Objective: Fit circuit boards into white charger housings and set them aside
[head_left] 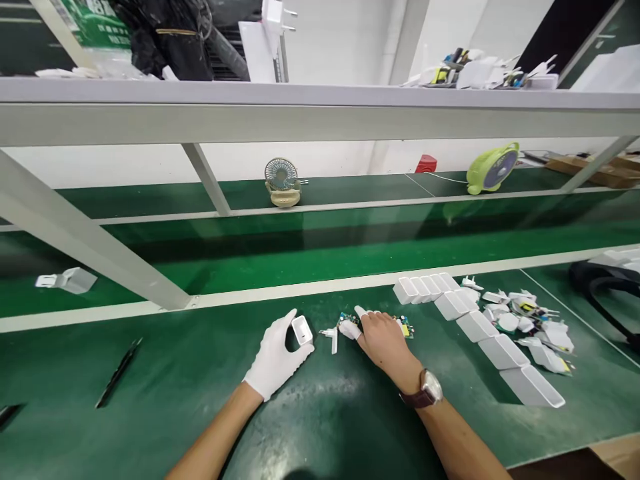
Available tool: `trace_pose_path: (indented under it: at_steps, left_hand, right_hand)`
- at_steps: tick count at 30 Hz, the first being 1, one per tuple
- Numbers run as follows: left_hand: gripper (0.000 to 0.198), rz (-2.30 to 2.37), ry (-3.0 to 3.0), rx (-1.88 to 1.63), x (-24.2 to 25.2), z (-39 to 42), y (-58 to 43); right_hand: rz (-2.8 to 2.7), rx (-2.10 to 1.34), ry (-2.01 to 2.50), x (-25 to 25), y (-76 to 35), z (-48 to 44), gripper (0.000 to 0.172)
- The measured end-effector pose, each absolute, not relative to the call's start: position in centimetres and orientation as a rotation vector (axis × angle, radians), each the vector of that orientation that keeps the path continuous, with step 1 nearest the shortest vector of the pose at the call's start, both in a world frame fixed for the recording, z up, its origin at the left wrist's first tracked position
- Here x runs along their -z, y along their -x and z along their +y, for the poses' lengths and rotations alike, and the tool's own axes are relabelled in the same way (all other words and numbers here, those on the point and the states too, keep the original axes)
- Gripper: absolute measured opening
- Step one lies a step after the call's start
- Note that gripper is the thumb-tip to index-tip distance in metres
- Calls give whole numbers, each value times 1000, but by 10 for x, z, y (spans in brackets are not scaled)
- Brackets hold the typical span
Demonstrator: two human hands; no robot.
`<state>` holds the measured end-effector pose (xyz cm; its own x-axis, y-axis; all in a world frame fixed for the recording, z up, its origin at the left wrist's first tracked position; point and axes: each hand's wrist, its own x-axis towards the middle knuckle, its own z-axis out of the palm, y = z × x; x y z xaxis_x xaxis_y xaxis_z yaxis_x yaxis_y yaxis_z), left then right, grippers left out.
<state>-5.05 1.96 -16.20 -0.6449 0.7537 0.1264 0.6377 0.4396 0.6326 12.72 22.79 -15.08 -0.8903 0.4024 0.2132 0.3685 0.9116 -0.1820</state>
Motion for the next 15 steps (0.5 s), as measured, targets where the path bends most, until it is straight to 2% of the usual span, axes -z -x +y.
trace_pose_path:
  at_steps: [3,7,10,12,15]
  left_hand:
    - [73,2522,-1246,-976,164,19,50]
    - [72,2530,-1292,-989,165,18,50]
    - [70,2537,-1315,-1007,166,18,50]
    - [67,2545,-1324,-1024,166,17,49]
    - [61,2531,-1345,-1064,164,17,47]
  right_hand:
    - [-2828,-227,511,155,-125,220,25]
    - [-2734,-331,356,156,-121,211,43]
    - [-2723,-315,407,159,-119,205,49]
    - [-2735,-315,454,164,-118,201,45]
    - [-2771,-357,456,170,-117,201,26]
